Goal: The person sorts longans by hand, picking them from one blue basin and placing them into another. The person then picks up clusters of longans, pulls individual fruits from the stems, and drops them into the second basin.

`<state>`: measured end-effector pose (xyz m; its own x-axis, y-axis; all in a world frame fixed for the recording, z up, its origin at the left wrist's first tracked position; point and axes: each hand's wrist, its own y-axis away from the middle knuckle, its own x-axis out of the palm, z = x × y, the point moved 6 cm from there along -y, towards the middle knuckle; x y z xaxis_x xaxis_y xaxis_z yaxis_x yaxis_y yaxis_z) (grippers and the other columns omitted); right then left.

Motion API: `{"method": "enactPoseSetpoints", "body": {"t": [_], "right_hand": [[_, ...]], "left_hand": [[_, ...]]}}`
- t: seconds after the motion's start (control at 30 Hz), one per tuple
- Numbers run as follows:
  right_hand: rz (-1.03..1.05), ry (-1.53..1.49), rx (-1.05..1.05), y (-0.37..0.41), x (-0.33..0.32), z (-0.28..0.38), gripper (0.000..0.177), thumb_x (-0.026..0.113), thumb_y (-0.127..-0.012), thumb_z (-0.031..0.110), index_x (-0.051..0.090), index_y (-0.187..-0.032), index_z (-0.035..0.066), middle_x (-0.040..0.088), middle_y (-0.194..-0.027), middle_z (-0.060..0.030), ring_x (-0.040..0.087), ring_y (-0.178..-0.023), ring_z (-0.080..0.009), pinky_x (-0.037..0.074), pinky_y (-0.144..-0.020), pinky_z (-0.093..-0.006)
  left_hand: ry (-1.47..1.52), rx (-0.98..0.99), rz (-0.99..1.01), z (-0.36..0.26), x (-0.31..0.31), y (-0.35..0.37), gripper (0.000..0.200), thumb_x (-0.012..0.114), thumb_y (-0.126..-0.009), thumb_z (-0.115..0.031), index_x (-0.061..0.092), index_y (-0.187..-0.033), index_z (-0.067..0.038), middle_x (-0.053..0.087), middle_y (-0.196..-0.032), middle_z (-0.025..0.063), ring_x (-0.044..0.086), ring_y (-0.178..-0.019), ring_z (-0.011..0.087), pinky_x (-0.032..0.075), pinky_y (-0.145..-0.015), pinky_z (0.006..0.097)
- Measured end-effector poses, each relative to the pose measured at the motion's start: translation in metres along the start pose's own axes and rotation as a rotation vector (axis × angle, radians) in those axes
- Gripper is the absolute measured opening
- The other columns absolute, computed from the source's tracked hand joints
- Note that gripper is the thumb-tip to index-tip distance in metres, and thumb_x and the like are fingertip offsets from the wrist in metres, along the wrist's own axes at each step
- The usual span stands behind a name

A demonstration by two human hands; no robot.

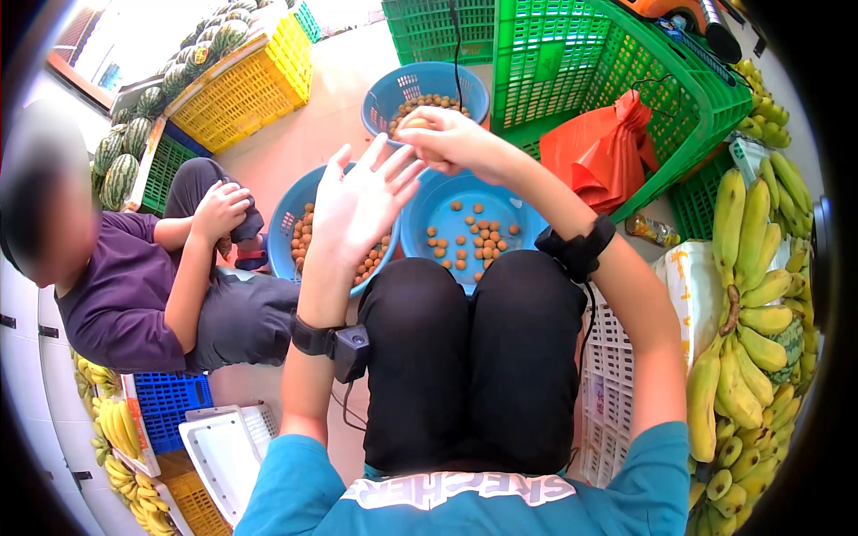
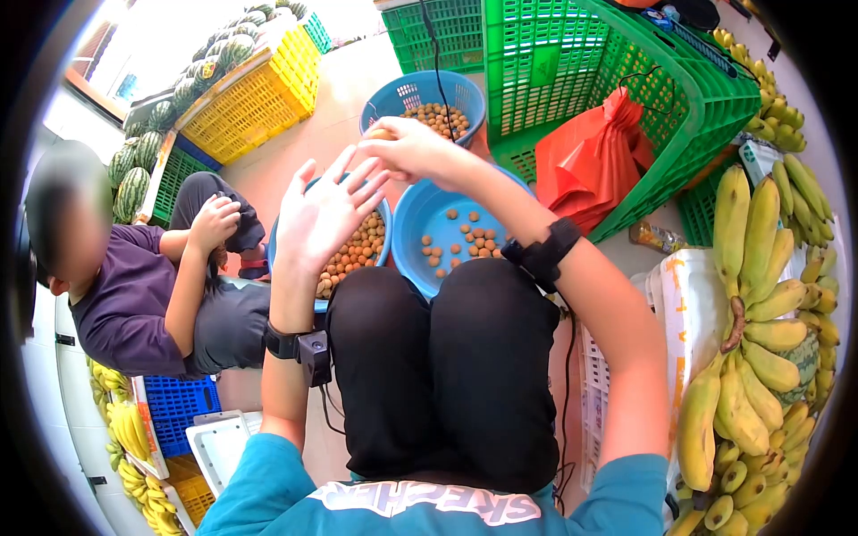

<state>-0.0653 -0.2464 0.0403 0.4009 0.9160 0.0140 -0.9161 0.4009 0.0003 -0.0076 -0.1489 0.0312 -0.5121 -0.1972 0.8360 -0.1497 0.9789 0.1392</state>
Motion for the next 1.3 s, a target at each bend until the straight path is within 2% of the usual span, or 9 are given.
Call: {"method": "enactPoseSetpoints", "body": {"t": [0.17,0.3,0.4,0.57,0.67,0.8,0.83,1.07,1.3], "right_hand": [[0.13,0.64,0.197,0.011,-0.071,-0.115,0.029,0.053,-0.08,0.035,0.049,-0.077,0.006,0.05,-0.054,-0.0012,0.046,-0.045,-0.0069,0.035,-0.038,-0.021],[0.153,0.573,0.697,0.068,-0.1,-0.249,0.026,0.057,-0.075,0.034,0.052,-0.073,0.008,0.053,-0.056,-0.0025,0.045,-0.038,-0.0106,0.034,-0.033,-0.0242],[0.125,0.619,0.71,0.09,-0.097,-0.313,0.02,0.062,-0.07,0.021,0.051,-0.073,0.005,0.052,-0.059,-0.0044,0.05,-0.051,-0.015,0.041,-0.047,-0.0293],[-0.091,0.919,0.546,0.101,-0.077,-0.335,0.022,0.063,-0.068,0.018,0.053,-0.083,0.006,0.058,-0.076,-0.011,0.057,-0.076,-0.0258,0.044,-0.065,-0.0368],[-0.053,0.978,0.672,0.098,-0.064,-0.322,0.027,0.063,-0.068,0.018,0.051,-0.091,0.009,0.058,-0.089,-0.0126,0.054,-0.089,-0.0288,0.043,-0.072,-0.0397],[-0.184,0.709,0.726,0.112,-0.076,-0.364,0.025,0.059,-0.069,0.014,0.051,-0.093,0.011,0.054,-0.09,-0.0127,0.054,-0.083,-0.0311,0.043,-0.07,-0.041],[-0.133,1.11,0.458,0.111,-0.064,-0.342,0.024,0.056,-0.07,0.011,0.051,-0.093,0.012,0.051,-0.087,-0.0125,0.053,-0.078,-0.0328,0.043,-0.068,-0.0424],[-0.194,1.223,0.431,0.109,-0.061,-0.35,0.016,0.054,-0.071,0.012,0.053,-0.087,0.012,0.05,-0.087,-0.0121,0.054,-0.077,-0.0326,0.043,-0.065,-0.0422],[-0.181,1.162,0.455,0.111,-0.057,-0.338,0.017,0.055,-0.07,0.02,0.056,-0.085,0.011,0.056,-0.083,-0.0113,0.056,-0.078,-0.0282,0.044,-0.067,-0.0412]], "left_hand": [[-0.296,0.135,-0.251,-0.013,-0.105,0.021,0.052,0.032,-0.086,-0.027,0.018,-0.132,-0.005,0.028,-0.132,0.0152,0.037,-0.116,0.029,0.027,-0.097,0.0367],[-0.694,0.165,-0.482,-0.001,-0.174,0.084,0.044,0.036,-0.086,-0.026,0.033,-0.124,-0.006,0.043,-0.122,0.01,0.045,-0.107,0.0198,0.032,-0.091,0.0309],[-0.654,-0.008,-0.506,0.035,-0.217,0.127,0.038,0.035,-0.087,-0.026,0.04,-0.119,-0.007,0.051,-0.113,0.0077,0.051,-0.099,0.0173,0.036,-0.086,0.029],[-0.807,-0.18,-0.601,0.064,-0.226,0.153,0.034,0.04,-0.085,-0.023,0.046,-0.114,-0.006,0.054,-0.108,0.0061,0.052,-0.091,0.0133,0.039,-0.081,0.0256],[-0.856,-0.147,-0.563,0.06,-0.215,0.137,0.033,0.04,-0.084,-0.022,0.046,-0.114,-0.006,0.054,-0.108,0.0061,0.053,-0.088,0.0132,0.039,-0.081,0.0256],[-1.008,-0.099,-0.505,0.052,-0.23,0.112,0.029,0.037,-0.087,-0.015,0.047,-0.11,0.0,0.053,-0.103,0.0056,0.048,-0.096,0.0133,0.036,-0.085,0.0244],[-0.987,-0.1,-0.498,0.051,-0.236,0.104,0.03,0.039,-0.086,-0.016,0.045,-0.111,-0.001,0.053,-0.102,0.0061,0.048,-0.096,0.0136,0.038,-0.084,0.0255],[-1.491,0.025,-0.635,0.031,-0.314,0.04,0.031,0.049,-0.076,-0.017,0.053,-0.102,0.0,0.056,-0.099,0.0177,0.053,-0.094,0.0259,0.041,-0.083,0.0335],[-1.6,-0.506,-0.84,0.063,-0.394,-0.009,0.049,0.046,-0.073,-0.034,0.051,-0.107,0.001,0.049,-0.109,0.0247,0.049,-0.102,0.0322,0.038,-0.088,0.0382]]}}
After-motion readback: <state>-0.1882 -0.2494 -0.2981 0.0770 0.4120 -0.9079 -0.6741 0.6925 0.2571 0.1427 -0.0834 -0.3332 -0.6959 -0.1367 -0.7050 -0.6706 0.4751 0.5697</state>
